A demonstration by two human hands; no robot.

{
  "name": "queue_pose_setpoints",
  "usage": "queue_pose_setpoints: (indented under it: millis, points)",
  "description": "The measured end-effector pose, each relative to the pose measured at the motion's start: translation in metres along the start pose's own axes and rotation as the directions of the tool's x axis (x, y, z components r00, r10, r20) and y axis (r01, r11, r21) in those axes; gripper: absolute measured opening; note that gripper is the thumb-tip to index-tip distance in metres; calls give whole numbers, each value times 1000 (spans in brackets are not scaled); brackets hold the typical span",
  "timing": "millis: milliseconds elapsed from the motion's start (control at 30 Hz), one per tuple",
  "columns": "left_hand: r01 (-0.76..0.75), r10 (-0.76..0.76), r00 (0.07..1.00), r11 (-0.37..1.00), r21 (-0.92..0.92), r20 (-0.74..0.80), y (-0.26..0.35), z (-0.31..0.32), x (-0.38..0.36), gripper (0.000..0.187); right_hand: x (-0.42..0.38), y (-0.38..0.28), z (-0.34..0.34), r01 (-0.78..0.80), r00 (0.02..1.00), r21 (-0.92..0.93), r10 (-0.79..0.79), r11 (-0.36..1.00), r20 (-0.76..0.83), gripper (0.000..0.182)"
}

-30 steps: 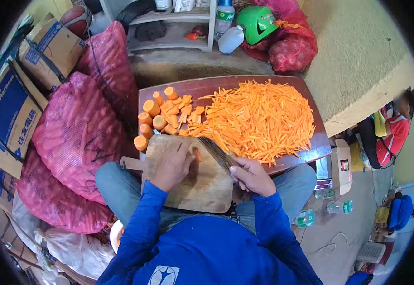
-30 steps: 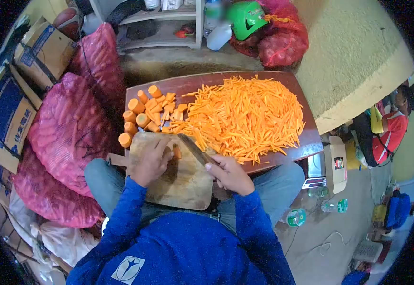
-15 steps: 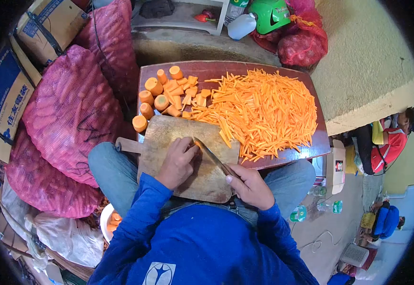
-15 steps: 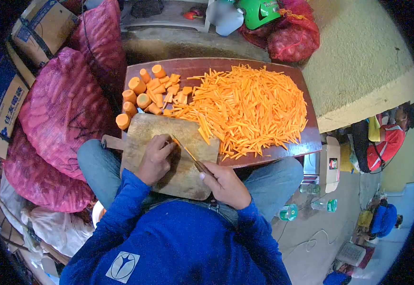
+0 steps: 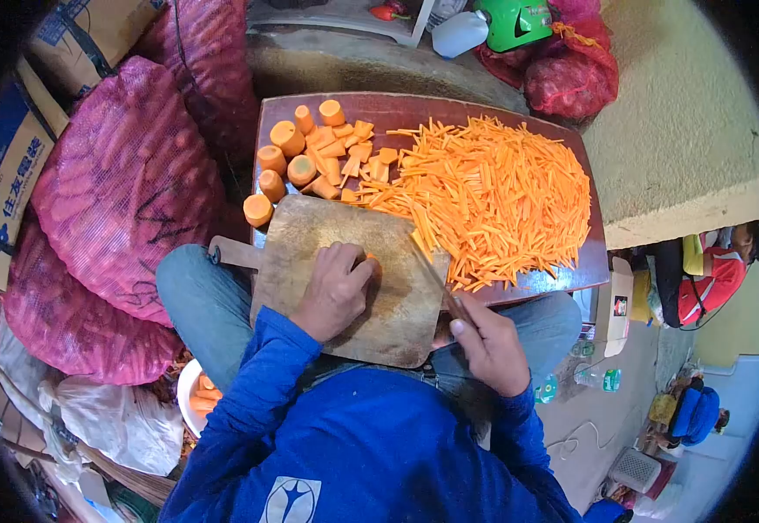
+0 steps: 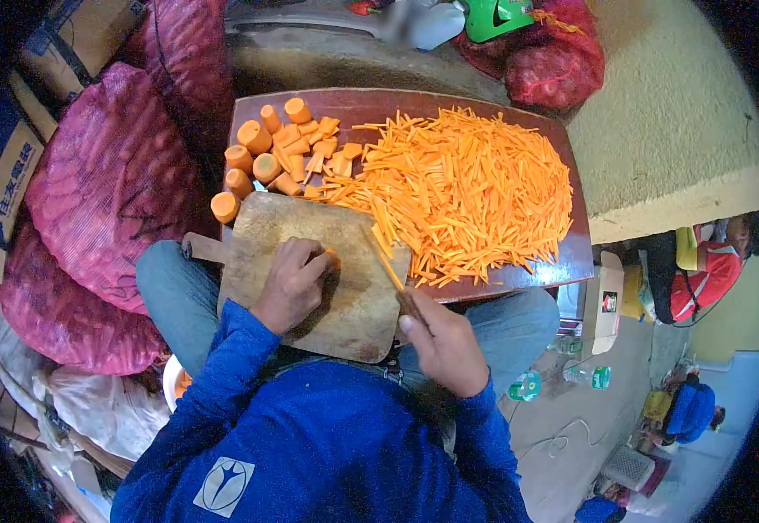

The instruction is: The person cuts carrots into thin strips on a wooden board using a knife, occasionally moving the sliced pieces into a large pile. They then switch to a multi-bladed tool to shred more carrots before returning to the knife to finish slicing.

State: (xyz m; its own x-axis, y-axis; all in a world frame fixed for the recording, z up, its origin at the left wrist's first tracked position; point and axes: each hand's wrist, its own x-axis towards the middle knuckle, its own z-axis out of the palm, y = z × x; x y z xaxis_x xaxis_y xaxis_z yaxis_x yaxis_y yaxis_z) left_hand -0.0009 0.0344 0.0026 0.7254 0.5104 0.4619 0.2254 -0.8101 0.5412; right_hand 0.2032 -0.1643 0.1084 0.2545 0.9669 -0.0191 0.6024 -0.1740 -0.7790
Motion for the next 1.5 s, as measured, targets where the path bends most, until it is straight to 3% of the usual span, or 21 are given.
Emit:
queue_pose_setpoints:
  millis: [33,100,200,367,433,567,667,733,833,1067,1133,1333,1500]
  points:
    - [5,-5,1000,1000,-2,-2,3,0,3,38,2,-3,-5,-1,1000,-2,1,1000,5,39]
    - [-48,48,999,999,3,-19,11,3,10,39,6,-10,-15,-150,987,73,145,986,69,38]
    - [-128,127,991,992,12,35,16,16,22,41,8,1,-9,-136,990,73,132,988,55,37]
    - [-120,104,978,990,78,182,14,25,37,46,11,18,-2,-158,983,79,149,984,104,39]
    - [-135,115,972,987,83,205,13,28,37,46,8,28,3,8,998,-43,-5,999,63,39]
    - [-127,120,988,990,69,96,16,28,39,29,2,22,-3,-45,996,80,38,996,81,37]
    - [-131,125,987,990,49,98,14,27,37,28,1,16,-6,68,996,36,-65,997,-59,35]
    - [-114,112,992,993,33,58,14,31,38,29,5,10,-12,-97,995,111,98,989,-10,33]
    - [-129,125,989,991,43,80,14,30,38,31,9,8,-13,-190,981,142,183,971,56,32]
    - [-121,119,991,992,37,65,12,32,34,38,13,26,1,-14,1000,140,10,990,29,33]
    - [-139,136,989,988,60,52,14,30,34,37,13,27,3,107,994,23,-107,994,-15,33]
    - [-144,140,989,988,64,52,13,32,33,34,15,9,-8,-100,993,140,90,985,72,33]
    - [-142,137,989,986,83,61,15,32,34,29,16,23,-3,-35,997,120,26,992,71,33]
